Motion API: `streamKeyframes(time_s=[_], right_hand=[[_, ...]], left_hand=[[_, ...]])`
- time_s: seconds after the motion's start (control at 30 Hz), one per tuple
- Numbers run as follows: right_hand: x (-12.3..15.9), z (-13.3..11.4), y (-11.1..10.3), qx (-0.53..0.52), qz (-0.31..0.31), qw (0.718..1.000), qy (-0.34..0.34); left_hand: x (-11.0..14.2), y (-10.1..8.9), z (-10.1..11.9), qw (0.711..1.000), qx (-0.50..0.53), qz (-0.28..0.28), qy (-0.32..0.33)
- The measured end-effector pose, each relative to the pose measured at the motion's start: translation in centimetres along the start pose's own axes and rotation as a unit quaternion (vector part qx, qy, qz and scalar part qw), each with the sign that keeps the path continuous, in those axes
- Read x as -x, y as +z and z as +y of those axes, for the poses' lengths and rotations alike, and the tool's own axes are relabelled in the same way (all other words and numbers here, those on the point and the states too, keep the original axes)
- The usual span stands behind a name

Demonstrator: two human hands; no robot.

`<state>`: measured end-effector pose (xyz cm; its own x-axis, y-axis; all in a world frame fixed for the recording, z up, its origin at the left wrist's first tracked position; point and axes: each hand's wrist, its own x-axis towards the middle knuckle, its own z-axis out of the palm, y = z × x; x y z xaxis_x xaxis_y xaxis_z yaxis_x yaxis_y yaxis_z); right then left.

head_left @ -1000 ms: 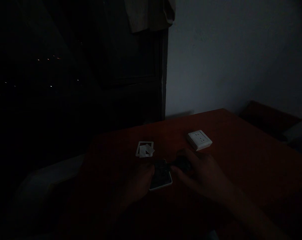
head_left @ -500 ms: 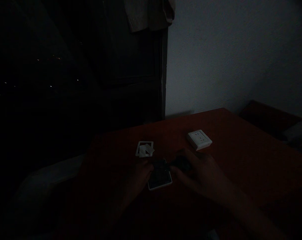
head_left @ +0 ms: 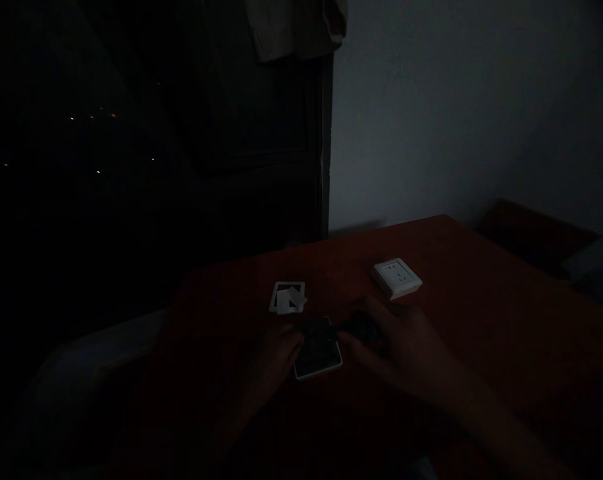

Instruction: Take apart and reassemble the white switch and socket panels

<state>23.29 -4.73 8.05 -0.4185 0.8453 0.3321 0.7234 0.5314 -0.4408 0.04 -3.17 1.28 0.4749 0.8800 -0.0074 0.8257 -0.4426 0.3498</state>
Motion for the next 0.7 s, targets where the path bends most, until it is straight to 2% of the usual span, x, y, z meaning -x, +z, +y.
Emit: streamKeyframes(time_s=[0.7], right_hand=[[-0.20, 0.04, -0.13, -0.008, -0.009, 1.000, 0.007]], left_hand=[[-0.16, 0.38, -0.40, 1.000, -0.003, -0.011, -0.009]])
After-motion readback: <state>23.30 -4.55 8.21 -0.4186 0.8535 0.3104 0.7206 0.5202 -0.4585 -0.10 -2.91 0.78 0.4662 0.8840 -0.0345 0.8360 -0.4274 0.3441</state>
